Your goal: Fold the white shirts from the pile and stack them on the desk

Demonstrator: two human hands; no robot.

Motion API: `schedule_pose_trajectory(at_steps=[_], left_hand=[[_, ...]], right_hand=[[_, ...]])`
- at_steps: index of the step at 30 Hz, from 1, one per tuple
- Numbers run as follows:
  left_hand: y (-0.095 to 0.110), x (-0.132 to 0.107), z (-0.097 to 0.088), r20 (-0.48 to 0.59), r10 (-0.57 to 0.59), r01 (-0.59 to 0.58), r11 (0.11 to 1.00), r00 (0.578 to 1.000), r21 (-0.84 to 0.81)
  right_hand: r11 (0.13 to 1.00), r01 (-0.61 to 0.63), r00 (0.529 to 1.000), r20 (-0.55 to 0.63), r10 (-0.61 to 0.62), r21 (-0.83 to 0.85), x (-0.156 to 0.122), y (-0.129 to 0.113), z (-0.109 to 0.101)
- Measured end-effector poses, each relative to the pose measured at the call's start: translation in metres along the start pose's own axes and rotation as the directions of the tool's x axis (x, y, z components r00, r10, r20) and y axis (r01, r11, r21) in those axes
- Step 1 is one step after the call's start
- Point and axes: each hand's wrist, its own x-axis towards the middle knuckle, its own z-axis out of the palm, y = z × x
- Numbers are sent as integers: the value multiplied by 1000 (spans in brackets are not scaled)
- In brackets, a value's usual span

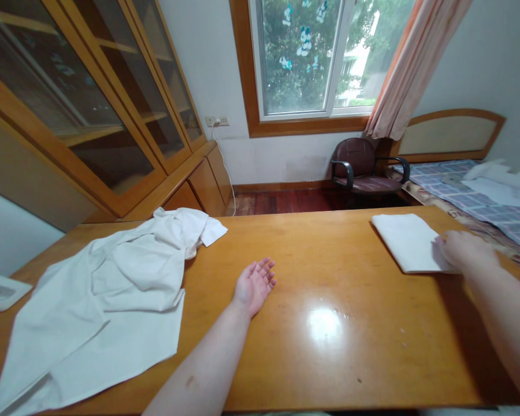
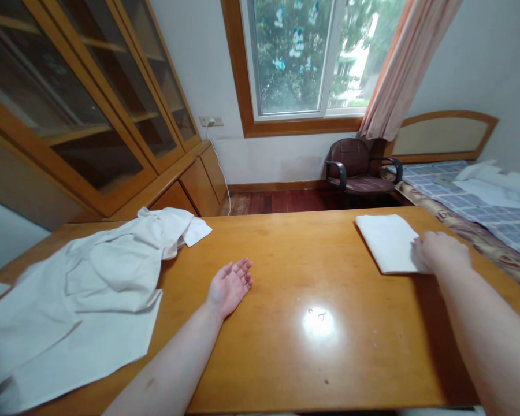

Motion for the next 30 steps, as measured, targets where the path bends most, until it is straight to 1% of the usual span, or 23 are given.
schedule_pose_trajectory(at_steps=[1, 3, 4, 5, 7, 9, 12, 16, 22, 30], left_hand=[[0, 0, 0, -1, 0, 0, 1000, 1000, 1], [0, 0, 1, -1, 0, 0, 1000, 1000, 3], [0, 0, 1, 0, 0, 0, 1000, 1000, 4], [-1, -1, 1, 1, 1, -1, 1000, 1000, 7], [-1, -1, 1, 3, 1, -1, 1000, 1000, 11], [-1, -1, 1, 4, -3, 3, 1000, 1000, 10], [0, -1, 1, 3, -9, 9, 1000, 1000, 4], [0, 0, 1, 14, -10, 10, 1000, 1000, 7], [0, 1, 1, 6, -15, 15, 1000, 1000, 5], [-2, 1, 2, -14, -14, 15, 1000, 1000, 22]], right_hand=[[997, 79, 996, 31, -78, -27, -1, -10, -2], [967, 255, 964, 69, -255, 10, -4, -33, -3], [957, 289, 952, 93, -291, 30, -6, -45, -2], [961, 273, 953, 122, -276, 40, -8, -55, 0], [980, 189, 962, 188, -196, 57, -11, -70, 8], [990, 121, 961, 239, -136, 77, -15, -77, 18], [994, 88, 960, 261, -103, 69, -15, -79, 29], [995, 101, 960, 261, -102, 20, -13, -75, 36], [993, 118, 959, 259, -117, 14, -14, -73, 38], [987, 162, 971, 177, -163, 19, -17, -72, 40]])
